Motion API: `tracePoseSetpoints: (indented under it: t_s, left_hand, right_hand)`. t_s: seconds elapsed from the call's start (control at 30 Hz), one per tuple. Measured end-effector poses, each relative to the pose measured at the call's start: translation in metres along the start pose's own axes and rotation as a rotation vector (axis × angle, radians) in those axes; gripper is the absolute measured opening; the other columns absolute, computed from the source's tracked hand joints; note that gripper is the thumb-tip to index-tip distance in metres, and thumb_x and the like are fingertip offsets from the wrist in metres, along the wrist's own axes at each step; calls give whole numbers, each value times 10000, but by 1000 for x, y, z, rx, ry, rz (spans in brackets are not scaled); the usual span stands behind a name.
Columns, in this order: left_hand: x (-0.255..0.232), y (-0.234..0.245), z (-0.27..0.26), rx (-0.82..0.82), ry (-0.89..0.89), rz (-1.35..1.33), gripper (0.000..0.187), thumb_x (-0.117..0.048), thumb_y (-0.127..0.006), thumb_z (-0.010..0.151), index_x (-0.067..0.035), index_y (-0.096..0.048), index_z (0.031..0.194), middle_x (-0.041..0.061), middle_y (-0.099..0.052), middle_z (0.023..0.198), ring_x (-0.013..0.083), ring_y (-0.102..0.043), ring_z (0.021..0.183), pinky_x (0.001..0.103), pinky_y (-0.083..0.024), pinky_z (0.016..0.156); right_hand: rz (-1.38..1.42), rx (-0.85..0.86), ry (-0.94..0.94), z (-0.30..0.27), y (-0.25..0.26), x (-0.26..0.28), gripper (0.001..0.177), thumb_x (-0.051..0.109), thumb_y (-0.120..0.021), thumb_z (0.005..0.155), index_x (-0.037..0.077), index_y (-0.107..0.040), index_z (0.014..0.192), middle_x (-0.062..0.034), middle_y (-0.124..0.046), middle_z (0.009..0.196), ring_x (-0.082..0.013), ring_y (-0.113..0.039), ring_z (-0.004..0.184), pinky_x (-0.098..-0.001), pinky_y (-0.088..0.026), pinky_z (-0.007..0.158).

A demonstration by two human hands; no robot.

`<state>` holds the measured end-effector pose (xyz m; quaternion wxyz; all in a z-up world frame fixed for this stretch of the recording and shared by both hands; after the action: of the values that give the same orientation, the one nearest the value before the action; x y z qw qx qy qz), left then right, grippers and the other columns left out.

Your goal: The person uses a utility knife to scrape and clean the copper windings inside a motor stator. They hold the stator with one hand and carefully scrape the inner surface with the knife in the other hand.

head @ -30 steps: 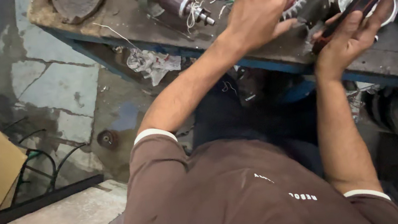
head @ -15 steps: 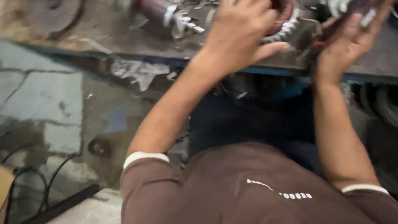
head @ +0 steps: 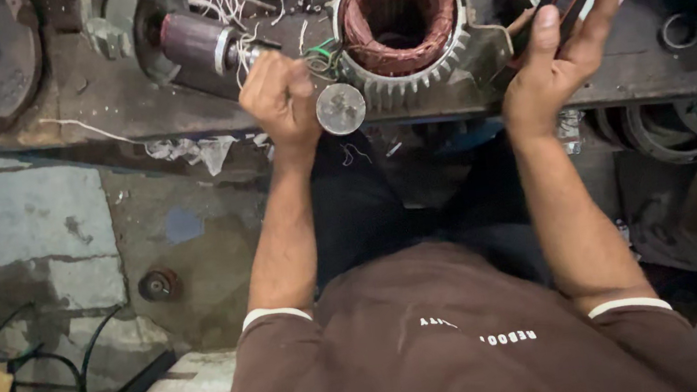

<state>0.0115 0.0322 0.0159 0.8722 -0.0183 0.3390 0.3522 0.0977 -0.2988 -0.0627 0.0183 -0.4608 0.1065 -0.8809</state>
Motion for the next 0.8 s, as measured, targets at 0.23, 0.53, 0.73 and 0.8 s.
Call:
tracePoseSetpoints:
  t_s: [0.23, 0.53, 0.73, 0.8]
  left_hand:
    - [-6, 3, -7, -30, -56, 89, 374, -127, -558, 1041, 18, -433, 719, 150, -389, 672, 319, -429, 616, 458, -315, 612]
    - [-12, 7, -9, -65, -117, 127, 383, -127, -553, 1047, 13, -422, 715, 157, -396, 673, 337, -444, 616, 474, -310, 606]
    - [-11, 10, -10, -87, -107, 119, 406, -148, -565, 1055, 14, -420, 712, 156, -396, 667, 337, -434, 617, 478, -306, 608]
    - [-11, 10, -11, -90, -105, 115, 411, -158, -566, 1058, 13, -420, 714, 154, -397, 667, 335, -436, 620, 477, -313, 611]
  right_hand:
    - [-131, -8, 84, -12, -2, 25, 688, 81, -586, 1291, 199, -28, 1675, 11, -257, 1687, -145, -621, 874, -273, -544, 766]
    - [-587, 272, 126, -69, -42, 126, 604, 6, -658, 1127, 104, -340, 1631, -98, -697, 1250, -126, -669, 810, -273, -554, 706]
    - [-392, 334, -135, -68, -61, 120, 566, -15, -639, 1117, 67, -423, 1634, -59, -702, 923, -85, -607, 604, -236, -524, 549]
    - [-393, 347, -155, -68, -66, 118, 557, 1, -639, 1126, 78, -425, 1634, -41, -676, 855, -74, -596, 588, -232, -511, 536]
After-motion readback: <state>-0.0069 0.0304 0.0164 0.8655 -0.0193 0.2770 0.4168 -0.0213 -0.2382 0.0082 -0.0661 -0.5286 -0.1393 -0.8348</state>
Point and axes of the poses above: each hand's wrist, its own z-axis towards the middle knuckle, its own y-axis out of the back of the hand, x = y × z, the point moved 10 cm from there along z, towards the middle knuckle
